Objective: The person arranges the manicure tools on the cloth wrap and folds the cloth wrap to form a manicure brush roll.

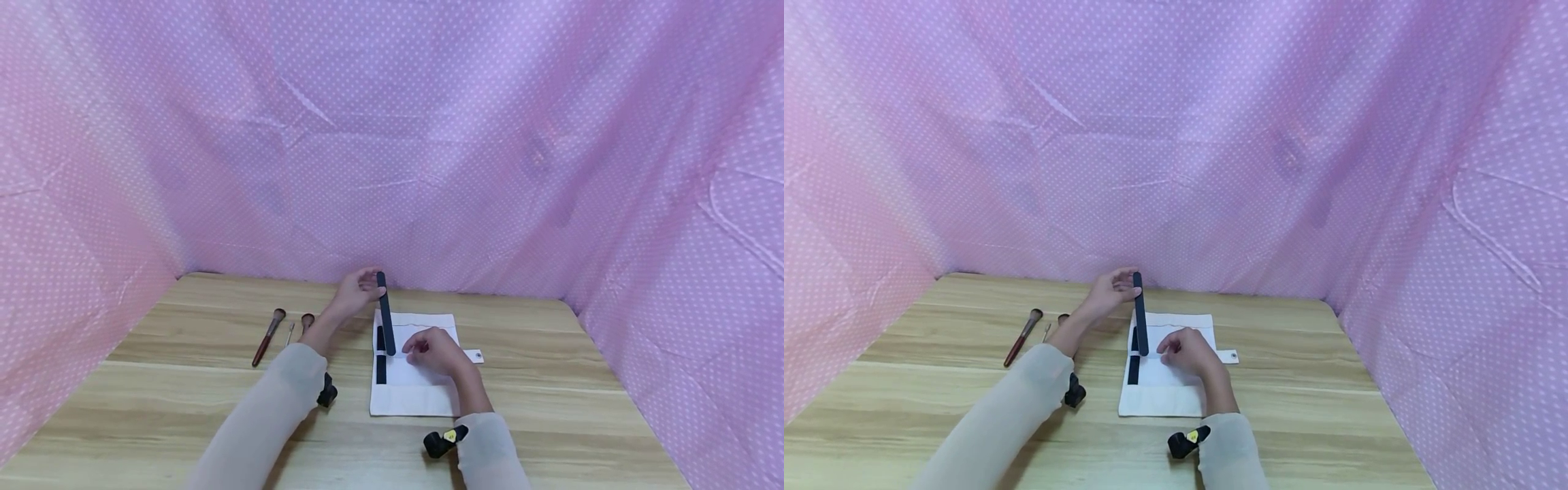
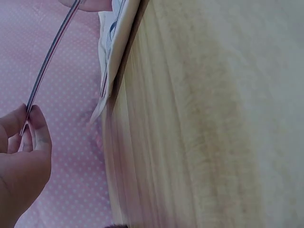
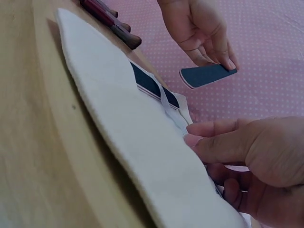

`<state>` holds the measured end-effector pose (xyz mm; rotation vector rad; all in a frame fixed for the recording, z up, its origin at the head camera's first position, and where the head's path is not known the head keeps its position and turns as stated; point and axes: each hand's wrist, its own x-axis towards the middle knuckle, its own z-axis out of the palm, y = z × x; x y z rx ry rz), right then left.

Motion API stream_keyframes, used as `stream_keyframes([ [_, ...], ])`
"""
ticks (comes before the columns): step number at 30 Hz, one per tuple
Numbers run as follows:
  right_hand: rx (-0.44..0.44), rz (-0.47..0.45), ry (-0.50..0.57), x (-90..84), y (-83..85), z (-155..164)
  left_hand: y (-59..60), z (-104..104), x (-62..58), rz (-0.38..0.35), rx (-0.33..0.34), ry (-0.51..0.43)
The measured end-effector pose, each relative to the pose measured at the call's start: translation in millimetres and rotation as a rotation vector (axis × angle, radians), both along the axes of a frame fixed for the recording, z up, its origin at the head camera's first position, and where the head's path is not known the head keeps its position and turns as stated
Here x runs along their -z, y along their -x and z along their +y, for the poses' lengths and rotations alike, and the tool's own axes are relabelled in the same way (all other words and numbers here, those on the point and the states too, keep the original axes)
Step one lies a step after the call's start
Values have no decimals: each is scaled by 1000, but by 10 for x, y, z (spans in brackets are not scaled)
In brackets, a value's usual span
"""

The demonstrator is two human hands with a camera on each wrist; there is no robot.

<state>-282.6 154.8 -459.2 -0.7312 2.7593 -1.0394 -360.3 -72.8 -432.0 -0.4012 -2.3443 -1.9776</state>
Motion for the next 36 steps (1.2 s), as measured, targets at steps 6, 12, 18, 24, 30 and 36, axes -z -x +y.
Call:
stream_keyframes([
  [6,-41,8,-10,-2,34,7,24,36,40,-11,-58,-15],
  [12,-86,8,-35,-67,51,4,63,54,108,-20,-74,4],
  [18,-103,-15,-76,-109,59,9,95,77,143,-12,-56,32],
  [24,-113,-27,-90,-105,77,0,103,100,120,-9,-65,51],
  [30,-126,-23,-84,-97,93,-6,111,97,78,2,-76,62],
  [36,-121,-29,-80,-85,99,-2,120,106,57,17,-85,44],
])
